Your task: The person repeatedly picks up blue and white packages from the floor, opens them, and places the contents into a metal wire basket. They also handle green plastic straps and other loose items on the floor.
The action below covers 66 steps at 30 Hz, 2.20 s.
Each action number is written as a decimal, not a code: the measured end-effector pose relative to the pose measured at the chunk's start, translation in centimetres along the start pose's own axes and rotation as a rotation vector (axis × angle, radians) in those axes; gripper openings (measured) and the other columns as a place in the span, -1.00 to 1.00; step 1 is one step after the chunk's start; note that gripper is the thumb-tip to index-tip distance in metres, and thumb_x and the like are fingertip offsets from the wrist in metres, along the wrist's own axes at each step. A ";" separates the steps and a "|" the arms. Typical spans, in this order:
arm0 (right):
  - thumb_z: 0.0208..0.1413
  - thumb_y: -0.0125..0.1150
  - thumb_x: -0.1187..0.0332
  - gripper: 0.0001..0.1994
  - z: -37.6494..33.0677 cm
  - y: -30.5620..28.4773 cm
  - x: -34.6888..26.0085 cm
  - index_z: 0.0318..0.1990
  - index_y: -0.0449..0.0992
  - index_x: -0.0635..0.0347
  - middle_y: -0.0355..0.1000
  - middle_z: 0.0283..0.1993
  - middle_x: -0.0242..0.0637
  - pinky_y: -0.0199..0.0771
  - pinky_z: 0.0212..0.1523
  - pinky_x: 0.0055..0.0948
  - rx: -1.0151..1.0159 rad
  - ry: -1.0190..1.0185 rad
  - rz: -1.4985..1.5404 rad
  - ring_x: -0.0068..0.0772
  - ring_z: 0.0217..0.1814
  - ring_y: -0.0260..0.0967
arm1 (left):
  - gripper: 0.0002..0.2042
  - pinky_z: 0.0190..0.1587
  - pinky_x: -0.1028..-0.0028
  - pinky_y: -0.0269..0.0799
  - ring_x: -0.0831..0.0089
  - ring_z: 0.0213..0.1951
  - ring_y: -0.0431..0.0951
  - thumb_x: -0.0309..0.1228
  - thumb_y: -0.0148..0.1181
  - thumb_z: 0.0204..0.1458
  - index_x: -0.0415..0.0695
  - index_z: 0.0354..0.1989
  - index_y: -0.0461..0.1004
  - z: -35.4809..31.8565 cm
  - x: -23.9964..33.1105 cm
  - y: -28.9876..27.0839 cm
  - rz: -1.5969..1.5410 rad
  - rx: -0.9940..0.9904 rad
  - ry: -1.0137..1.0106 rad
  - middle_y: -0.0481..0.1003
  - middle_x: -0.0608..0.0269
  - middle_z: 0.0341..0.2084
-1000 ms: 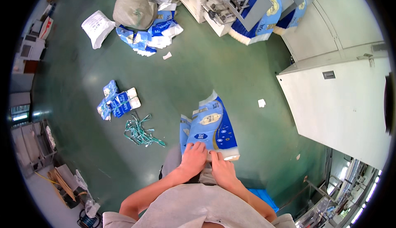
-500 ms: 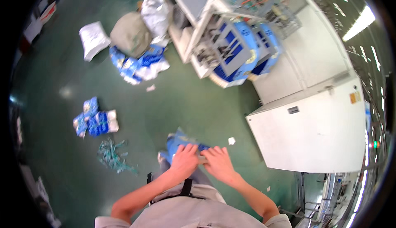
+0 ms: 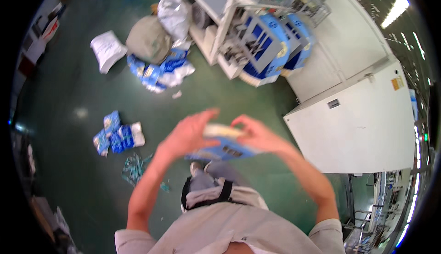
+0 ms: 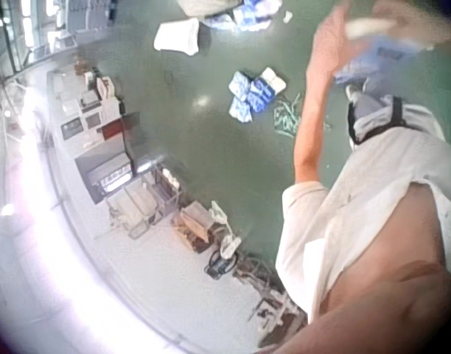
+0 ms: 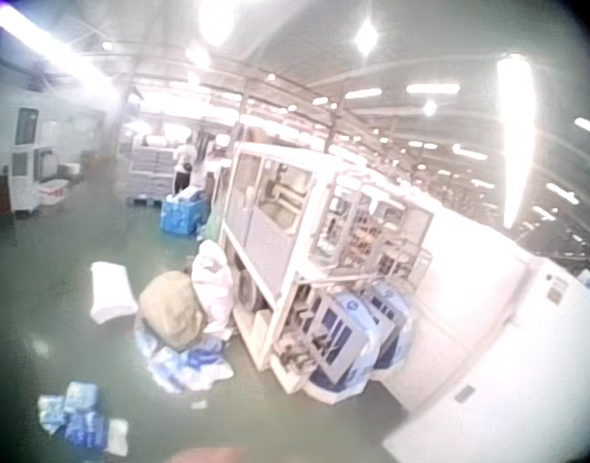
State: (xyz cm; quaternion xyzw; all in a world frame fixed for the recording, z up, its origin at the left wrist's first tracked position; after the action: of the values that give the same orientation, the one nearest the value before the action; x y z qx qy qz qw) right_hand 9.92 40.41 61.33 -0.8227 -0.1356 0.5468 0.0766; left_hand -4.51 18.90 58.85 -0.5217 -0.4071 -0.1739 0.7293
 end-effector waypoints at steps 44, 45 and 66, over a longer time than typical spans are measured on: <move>0.13 0.37 0.35 -0.49 -0.3 -20.6 -9.8 0.22 0.35 0.12 0.52 -0.19 -0.30 0.39 -0.05 -0.51 0.262 0.085 0.138 -0.59 -0.14 0.43 | -0.42 0.21 0.25 0.38 0.06 0.09 0.51 -0.36 0.40 -0.01 -0.24 0.18 0.35 16.4 -14.5 12.4 -0.213 0.301 -0.130 0.52 -0.05 -0.01; 0.12 0.38 0.36 -0.46 1.1 -20.7 -9.0 0.24 0.33 0.11 0.52 -0.17 -0.28 0.40 -0.04 -0.49 0.272 0.087 0.236 -0.56 -0.12 0.44 | -0.45 0.19 0.27 0.38 0.11 0.06 0.52 -0.38 0.41 -0.02 -0.23 0.16 0.36 17.2 -12.5 9.8 -0.111 0.465 -0.082 0.53 -0.01 -0.05; 0.13 0.17 0.57 -0.42 26.0 -20.2 -2.5 0.29 0.18 -0.06 0.40 0.10 -0.04 0.51 0.05 -0.18 0.107 -0.041 1.344 -0.15 -0.03 0.46 | -0.59 -0.18 0.31 0.58 0.21 -0.17 0.62 -0.51 0.36 -0.14 0.00 -0.02 0.57 27.9 -10.5 -1.3 0.227 0.662 -0.088 0.60 0.27 -0.21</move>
State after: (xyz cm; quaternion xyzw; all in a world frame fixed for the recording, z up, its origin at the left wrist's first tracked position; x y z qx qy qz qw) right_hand -17.75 58.28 58.93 -0.7127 0.4318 0.4969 -0.2421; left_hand -23.30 41.72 54.96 -0.3059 -0.4121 0.0721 0.8552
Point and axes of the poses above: each hand's wrist, its own z-axis towards the middle knuckle, its own y-axis out of the palm, x = y × z, the point moved 1 cm from there along z, towards the middle knuckle
